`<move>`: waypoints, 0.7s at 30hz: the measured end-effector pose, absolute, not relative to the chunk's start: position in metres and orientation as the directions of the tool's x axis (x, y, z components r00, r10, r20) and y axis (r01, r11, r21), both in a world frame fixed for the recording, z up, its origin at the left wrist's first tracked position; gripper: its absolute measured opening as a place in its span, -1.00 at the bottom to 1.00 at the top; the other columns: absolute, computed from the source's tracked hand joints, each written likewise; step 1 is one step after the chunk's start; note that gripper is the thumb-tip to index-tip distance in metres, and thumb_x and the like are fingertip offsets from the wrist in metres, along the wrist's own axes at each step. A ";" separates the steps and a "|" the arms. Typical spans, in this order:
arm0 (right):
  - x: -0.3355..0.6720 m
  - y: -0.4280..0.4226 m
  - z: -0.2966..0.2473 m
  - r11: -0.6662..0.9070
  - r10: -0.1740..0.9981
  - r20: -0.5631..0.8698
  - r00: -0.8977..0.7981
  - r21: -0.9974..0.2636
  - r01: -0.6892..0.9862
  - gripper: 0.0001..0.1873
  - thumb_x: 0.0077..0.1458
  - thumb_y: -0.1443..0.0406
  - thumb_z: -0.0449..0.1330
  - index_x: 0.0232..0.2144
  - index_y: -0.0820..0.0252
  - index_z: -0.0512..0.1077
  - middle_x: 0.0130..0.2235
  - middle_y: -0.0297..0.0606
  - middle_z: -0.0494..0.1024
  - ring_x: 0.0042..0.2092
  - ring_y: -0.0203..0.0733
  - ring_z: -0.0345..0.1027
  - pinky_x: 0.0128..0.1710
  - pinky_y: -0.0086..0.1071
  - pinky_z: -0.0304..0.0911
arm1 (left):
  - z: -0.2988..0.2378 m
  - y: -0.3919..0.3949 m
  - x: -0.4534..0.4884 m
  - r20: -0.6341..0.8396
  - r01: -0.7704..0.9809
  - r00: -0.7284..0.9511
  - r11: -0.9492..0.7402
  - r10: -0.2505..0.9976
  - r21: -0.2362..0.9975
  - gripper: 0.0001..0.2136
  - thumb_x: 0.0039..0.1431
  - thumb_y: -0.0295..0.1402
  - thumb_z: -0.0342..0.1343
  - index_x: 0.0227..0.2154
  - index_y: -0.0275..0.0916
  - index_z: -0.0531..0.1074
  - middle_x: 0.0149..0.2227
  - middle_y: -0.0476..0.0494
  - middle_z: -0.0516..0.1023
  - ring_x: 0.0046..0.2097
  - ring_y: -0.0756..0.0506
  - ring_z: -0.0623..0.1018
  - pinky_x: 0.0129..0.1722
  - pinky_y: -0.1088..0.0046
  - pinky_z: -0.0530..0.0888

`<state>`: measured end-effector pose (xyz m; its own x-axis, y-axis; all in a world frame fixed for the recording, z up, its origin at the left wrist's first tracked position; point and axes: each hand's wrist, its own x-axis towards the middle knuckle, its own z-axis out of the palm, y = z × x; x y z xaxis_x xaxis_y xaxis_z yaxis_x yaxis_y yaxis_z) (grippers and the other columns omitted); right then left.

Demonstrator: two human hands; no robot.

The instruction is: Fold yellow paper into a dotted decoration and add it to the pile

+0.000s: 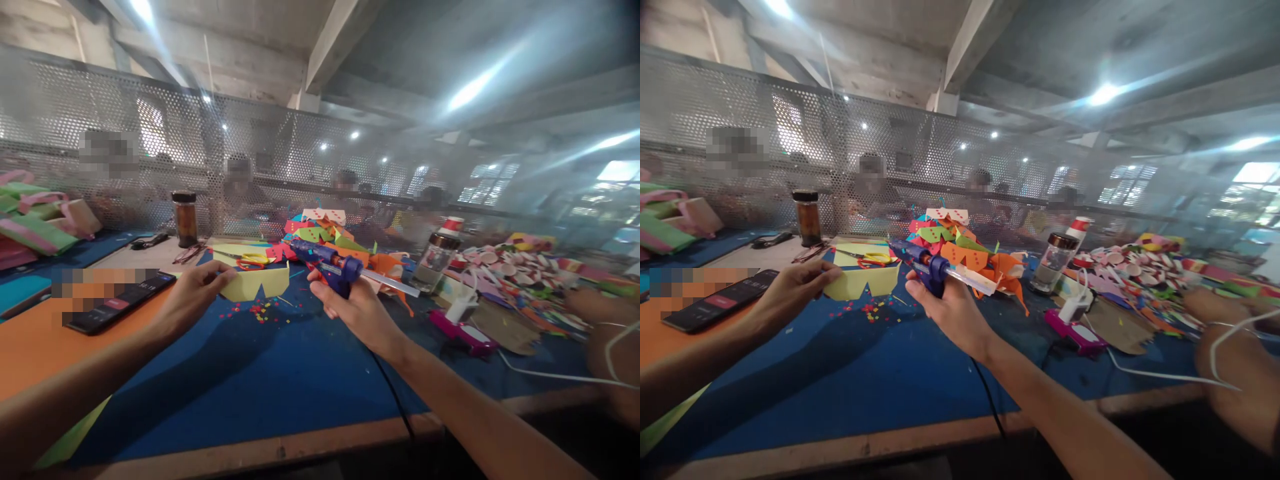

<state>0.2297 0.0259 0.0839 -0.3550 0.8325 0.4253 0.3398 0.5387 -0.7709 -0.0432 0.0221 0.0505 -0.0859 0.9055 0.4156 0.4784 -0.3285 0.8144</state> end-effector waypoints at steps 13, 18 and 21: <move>0.216 0.048 0.043 0.642 0.765 0.504 -0.402 -0.652 0.403 -0.73 0.19 0.07 0.17 -0.38 0.13 0.44 -0.45 -0.33 0.45 -0.43 -0.26 0.27 -0.42 -0.33 0.26 | 0.037 0.034 -0.065 0.359 0.468 -0.124 -0.265 0.925 0.843 -0.69 0.12 -0.05 0.13 -0.36 -0.23 0.51 -0.56 0.03 0.43 -0.50 -0.01 0.39 -0.49 0.51 0.29; 0.217 0.043 0.052 0.675 0.738 0.520 -0.430 -0.589 0.444 -0.73 0.18 0.11 0.17 -0.45 0.14 0.35 -0.50 -0.38 0.35 -0.45 -0.30 0.19 -0.43 -0.35 0.20 | 0.039 0.033 -0.064 0.384 0.440 -0.150 -0.287 0.911 0.851 -0.72 0.06 -0.08 0.17 -0.43 -0.22 0.51 -0.55 0.01 0.46 -0.51 -0.02 0.44 -0.50 0.49 0.33; 0.216 0.042 0.052 0.682 0.731 0.527 -0.433 -0.562 0.468 -0.69 0.17 0.12 0.18 -0.51 0.13 0.27 -0.51 -0.41 0.30 -0.47 -0.32 0.14 -0.46 -0.35 0.14 | 0.040 0.033 -0.064 0.380 0.416 -0.156 -0.288 0.912 0.862 -0.73 0.05 -0.09 0.18 -0.45 -0.22 0.50 -0.57 0.02 0.45 -0.51 -0.03 0.45 -0.50 0.49 0.34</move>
<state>0.2158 0.0422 0.0521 -0.4328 0.7314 0.5270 0.4681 0.6819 -0.5620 -0.0639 0.0331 0.0400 -0.1562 0.9117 0.3800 0.4164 -0.2881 0.8623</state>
